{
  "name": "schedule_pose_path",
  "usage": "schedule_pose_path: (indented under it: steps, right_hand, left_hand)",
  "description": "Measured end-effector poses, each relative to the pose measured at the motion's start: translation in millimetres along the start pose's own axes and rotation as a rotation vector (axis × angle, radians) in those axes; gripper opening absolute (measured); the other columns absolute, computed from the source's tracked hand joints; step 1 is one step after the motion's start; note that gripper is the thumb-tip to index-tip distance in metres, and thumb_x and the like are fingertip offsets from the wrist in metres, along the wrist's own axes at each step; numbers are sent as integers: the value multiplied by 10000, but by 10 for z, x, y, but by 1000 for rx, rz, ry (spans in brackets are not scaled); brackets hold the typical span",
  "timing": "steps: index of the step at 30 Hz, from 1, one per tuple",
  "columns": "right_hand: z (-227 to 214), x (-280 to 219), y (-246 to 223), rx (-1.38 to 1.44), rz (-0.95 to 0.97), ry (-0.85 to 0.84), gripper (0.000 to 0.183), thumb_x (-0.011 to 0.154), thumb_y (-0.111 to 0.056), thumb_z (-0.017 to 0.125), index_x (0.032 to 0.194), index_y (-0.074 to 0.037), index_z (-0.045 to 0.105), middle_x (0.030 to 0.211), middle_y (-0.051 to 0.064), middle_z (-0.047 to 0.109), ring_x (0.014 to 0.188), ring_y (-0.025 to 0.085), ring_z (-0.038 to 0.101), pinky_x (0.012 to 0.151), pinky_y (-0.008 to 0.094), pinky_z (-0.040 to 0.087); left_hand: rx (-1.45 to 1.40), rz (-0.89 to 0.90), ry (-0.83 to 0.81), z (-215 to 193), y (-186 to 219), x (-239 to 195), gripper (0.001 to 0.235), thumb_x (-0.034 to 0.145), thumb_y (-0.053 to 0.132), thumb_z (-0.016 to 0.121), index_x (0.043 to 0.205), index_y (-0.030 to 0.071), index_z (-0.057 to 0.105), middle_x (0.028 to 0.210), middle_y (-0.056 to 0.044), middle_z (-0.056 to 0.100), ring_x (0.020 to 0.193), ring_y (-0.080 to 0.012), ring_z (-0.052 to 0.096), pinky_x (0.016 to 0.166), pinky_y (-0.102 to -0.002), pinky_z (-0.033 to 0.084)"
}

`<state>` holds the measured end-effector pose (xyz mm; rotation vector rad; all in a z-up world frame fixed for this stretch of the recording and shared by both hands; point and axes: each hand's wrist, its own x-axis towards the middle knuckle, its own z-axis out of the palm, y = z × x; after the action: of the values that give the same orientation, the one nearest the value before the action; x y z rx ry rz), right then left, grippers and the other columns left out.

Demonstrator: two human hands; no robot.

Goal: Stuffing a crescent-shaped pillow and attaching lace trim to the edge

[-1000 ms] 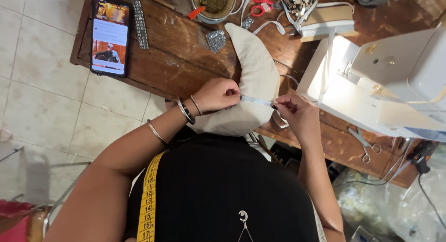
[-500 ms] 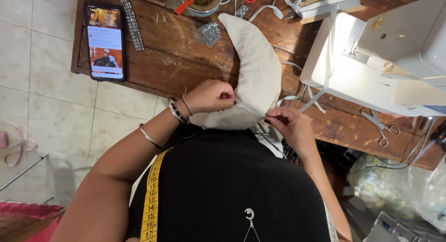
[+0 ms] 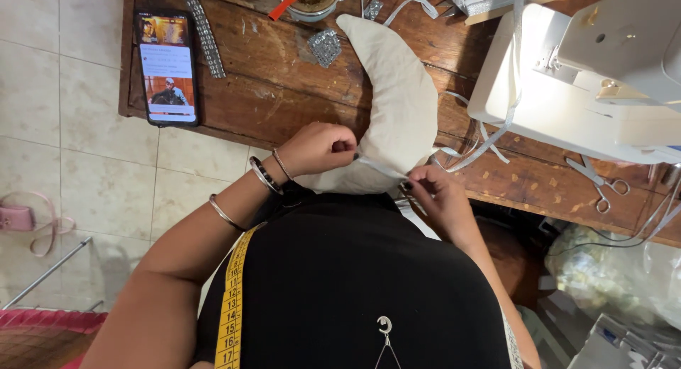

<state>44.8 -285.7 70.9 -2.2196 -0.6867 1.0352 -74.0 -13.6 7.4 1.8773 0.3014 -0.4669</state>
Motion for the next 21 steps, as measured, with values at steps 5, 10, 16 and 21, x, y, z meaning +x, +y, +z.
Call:
schedule_pose_path:
  steps: [5, 10, 16, 21]
  right_hand:
    - [-79, 58, 207, 199, -4, 205, 106, 1019, -164, 681, 1014, -58, 692, 766, 96, 689, 735, 203, 613, 738, 341, 512]
    - [-36, 183, 368, 138, -17, 304, 100, 1000, -205, 728, 993, -108, 702, 717, 54, 678, 683, 167, 608, 682, 307, 502]
    - [-281, 353, 97, 23, -113, 445, 72, 987, -201, 762, 1000, -136, 733, 757, 102, 663, 717, 273, 633, 692, 361, 505]
    - [-562, 612, -159, -138, -260, 491, 99, 996, -207, 792, 1015, -121, 747, 862, 144, 706, 820, 386, 686, 758, 422, 539]
  left_hand:
    - [-18, 73, 95, 15, 72, 101, 206, 859, 364, 677, 948, 184, 719, 792, -38, 731, 813, -281, 725, 721, -411, 569]
    - [-2, 99, 98, 117, 16, 175, 205, 874, 375, 694, 940, 183, 724, 789, -32, 731, 771, -260, 722, 700, -389, 571]
    - [-78, 108, 186, 94, 50, 89, 170, 878, 328, 707, 958, 179, 722, 776, -54, 726, 756, -249, 718, 662, -373, 571]
    - [-157, 130, 295, 105, 74, 121, 135, 899, 264, 697, 1000, 176, 710, 782, -69, 718, 761, -244, 713, 655, -344, 573]
